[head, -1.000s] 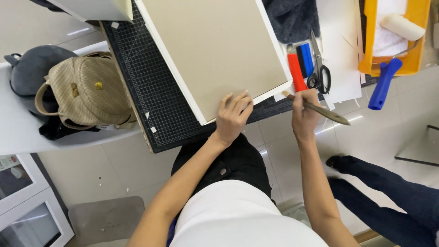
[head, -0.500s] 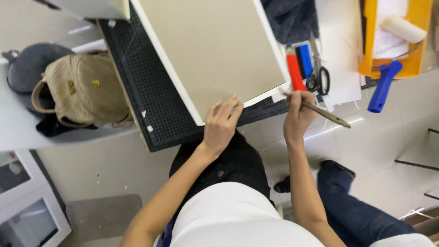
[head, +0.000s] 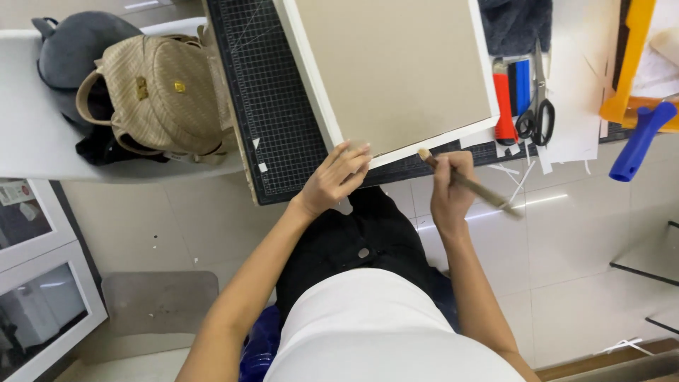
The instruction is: Trimming the edges of a cardboard panel using scissors and smoothing them down with a blue scraper tool on a cutting mat.
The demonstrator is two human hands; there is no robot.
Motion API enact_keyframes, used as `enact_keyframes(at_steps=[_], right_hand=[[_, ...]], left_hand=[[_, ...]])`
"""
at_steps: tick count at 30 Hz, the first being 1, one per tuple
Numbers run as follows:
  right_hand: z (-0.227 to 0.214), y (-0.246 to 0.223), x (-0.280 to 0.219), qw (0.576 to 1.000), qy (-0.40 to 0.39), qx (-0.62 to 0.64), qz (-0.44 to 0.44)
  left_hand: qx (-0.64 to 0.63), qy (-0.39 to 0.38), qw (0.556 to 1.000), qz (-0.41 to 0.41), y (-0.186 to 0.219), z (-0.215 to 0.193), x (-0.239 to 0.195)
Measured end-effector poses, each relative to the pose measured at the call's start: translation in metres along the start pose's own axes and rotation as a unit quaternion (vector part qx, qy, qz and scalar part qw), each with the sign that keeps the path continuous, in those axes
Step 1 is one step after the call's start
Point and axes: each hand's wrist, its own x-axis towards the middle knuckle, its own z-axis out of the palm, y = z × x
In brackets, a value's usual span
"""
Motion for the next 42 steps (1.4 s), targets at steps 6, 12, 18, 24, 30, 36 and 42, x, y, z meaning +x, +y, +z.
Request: enact_keyframes(at_steps=[6,12,18,24,30,36,42], right_hand=[[0.018,-0.008,-0.024,0.999,-0.020,-0.012,-0.033],[0.054,-0.021,-0.031,0.993,-0.051,-0.015,-0.101],[0.073,-0.056,-0.036,0.991,-0.076,-0.019,-0.108],[0.081,-0.079,-0.036,0.988,-0.069,-0.036,-0.134],[0.088,-0.077,-0.045,0.988,-0.043,-0.027,-0.143],[0.090,-0.080,-0.049,0.986,-0.042,-0.011,-0.162],[0.070,-0.073,-0.039,0.989,-0.025,0.017,-0.141]], left_hand=[[-0.013,0.027,0.999,0.018,-0.009,-0.003,-0.009],[0.007,0.015,0.999,-0.030,-0.037,0.005,-0.046],[-0.056,0.033,0.997,-0.046,-0.038,0.016,-0.058],[-0.024,0.049,0.998,-0.022,-0.047,0.042,-0.081],[0.035,0.041,0.998,-0.011,-0.051,0.051,-0.094],[0.035,0.022,0.999,-0.029,-0.052,0.050,-0.099],[0.013,0.029,0.998,-0.059,-0.043,0.038,-0.083]])
